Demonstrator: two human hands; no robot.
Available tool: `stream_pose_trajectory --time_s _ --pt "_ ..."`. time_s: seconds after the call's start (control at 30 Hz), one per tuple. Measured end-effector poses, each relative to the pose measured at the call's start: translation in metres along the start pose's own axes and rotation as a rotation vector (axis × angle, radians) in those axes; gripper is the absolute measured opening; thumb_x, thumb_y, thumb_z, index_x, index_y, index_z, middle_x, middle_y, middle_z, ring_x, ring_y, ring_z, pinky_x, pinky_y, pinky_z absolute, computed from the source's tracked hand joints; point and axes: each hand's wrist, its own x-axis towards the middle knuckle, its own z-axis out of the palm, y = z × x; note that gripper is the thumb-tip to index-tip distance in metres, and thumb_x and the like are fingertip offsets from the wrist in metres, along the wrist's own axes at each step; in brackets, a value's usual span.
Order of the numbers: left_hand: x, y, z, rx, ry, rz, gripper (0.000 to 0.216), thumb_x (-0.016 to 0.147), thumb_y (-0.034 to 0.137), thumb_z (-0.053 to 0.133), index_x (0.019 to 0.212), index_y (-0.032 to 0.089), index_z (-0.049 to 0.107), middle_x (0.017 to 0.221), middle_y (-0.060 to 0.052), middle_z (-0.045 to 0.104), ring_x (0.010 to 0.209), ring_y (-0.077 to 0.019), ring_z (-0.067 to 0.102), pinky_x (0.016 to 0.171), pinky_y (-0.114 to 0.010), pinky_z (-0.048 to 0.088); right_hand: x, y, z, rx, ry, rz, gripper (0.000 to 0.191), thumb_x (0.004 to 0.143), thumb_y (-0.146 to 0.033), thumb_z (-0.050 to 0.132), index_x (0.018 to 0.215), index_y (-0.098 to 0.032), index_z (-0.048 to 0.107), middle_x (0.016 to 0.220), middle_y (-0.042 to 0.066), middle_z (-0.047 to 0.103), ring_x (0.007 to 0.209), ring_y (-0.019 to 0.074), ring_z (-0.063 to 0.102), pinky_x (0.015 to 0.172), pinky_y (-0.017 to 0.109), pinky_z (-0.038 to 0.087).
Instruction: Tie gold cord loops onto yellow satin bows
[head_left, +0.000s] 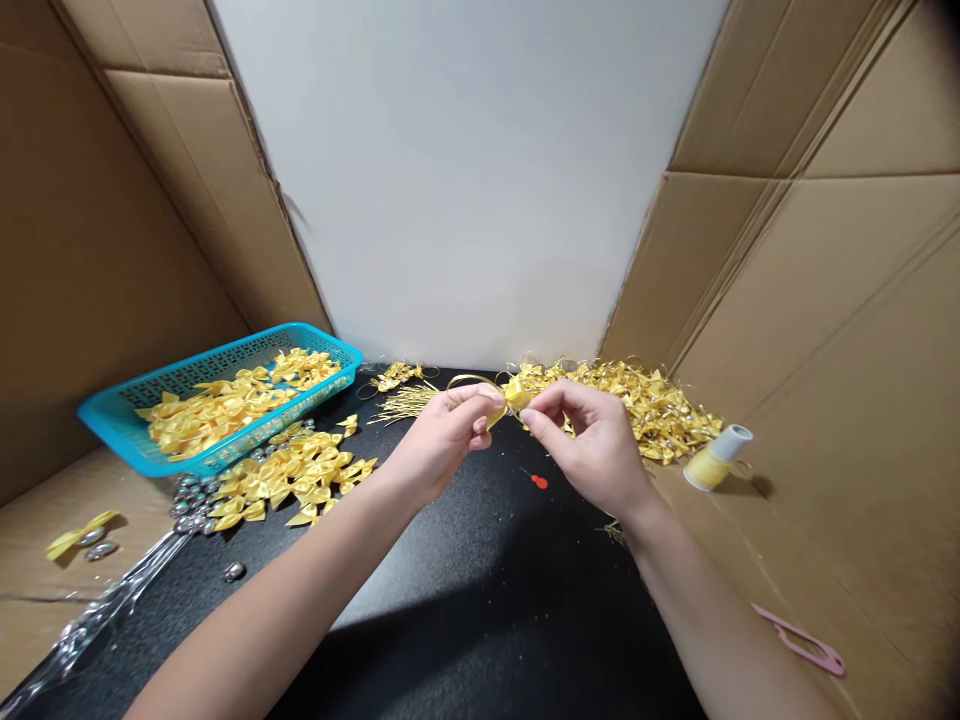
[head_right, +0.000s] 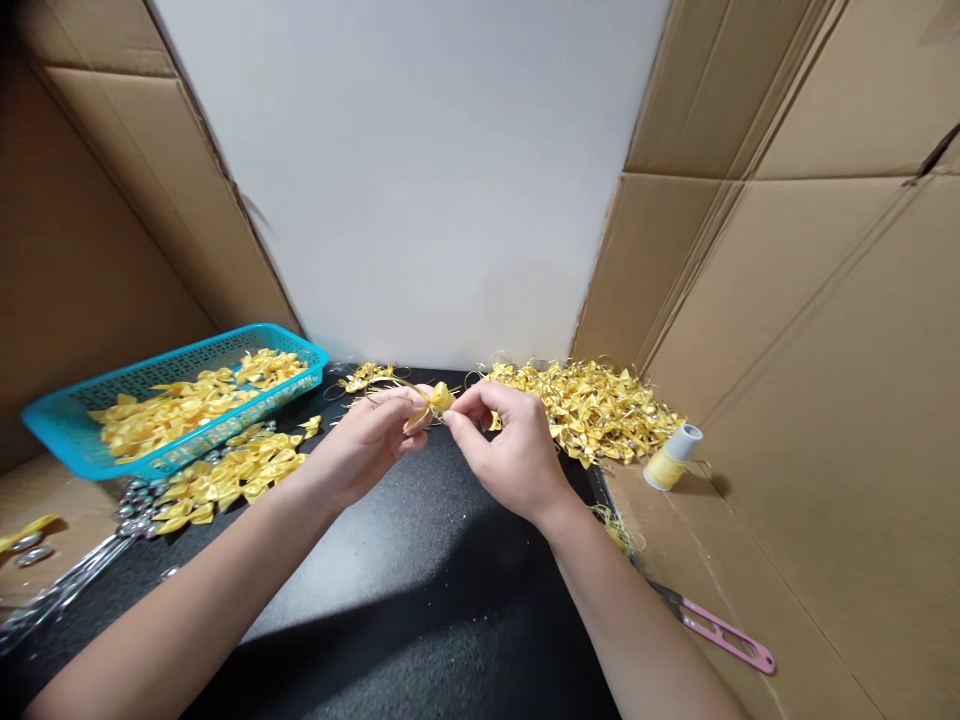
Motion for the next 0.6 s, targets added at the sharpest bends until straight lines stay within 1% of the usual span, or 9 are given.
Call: stream_pose_trajectory --time_s 0.2,0.37,0.5,0.6 --pt "-0.0008 -0.0008 0.0009 -0.079 -0.029 -0.037 0.023 0.064 0.028 0.073 0.06 0.014 0.055 0.062 0.003 0.039 0.056 -0.0063 0.029 0.048 -0.018 0.026 0.0013 0.0045 0.0046 0.097 0.01 0.057 0.012 0.08 -0.024 0.064 0.07 -0.019 0.061 0.064 -0.001 0.059 0.06 0.0108 0.052 0.059 0.026 0.044" --pt "-0.0005 -0.0017 0.0026 -0.194 -0.063 -0.051 0.021 0.065 0.028 0.074 0.066 0.014 0.057 0.06 0.005 0.037 0.055 -0.0061 0.03 0.047 -0.017 0.027 0.0023 0.0057 0.0058 0.178 0.025 0.094 0.012 0.078 -0.028 0.066 0.071 -0.019 0.061 0.065 -0.001 0.061 0.059 0.0109 0.055 0.058 0.026 0.046" --pt "-0.0004 -0.0031 0.0023 -0.25 -0.069 -0.059 0.022 0.065 0.027 0.075 0.067 0.014 0.058 0.065 0.004 0.04 0.055 -0.0052 0.032 0.047 -0.018 0.027 0.003 0.0063 0.0049 0.207 0.017 0.102 0.012 0.078 -0.028 0.067 0.071 -0.019 0.061 0.065 -0.001 0.062 0.06 0.011 0.057 0.058 0.026 0.047" --pt "-0.0004 -0.0043 0.0009 -0.267 -0.068 -0.07 0.022 0.064 0.026 0.076 0.068 0.013 0.058 0.067 0.004 0.041 0.055 -0.0048 0.033 0.047 -0.018 0.027 0.0032 0.0064 0.0046 0.2 0.018 0.098 0.011 0.078 -0.026 0.066 0.071 -0.019 0.062 0.065 -0.001 0.061 0.06 0.0108 0.056 0.058 0.026 0.046"
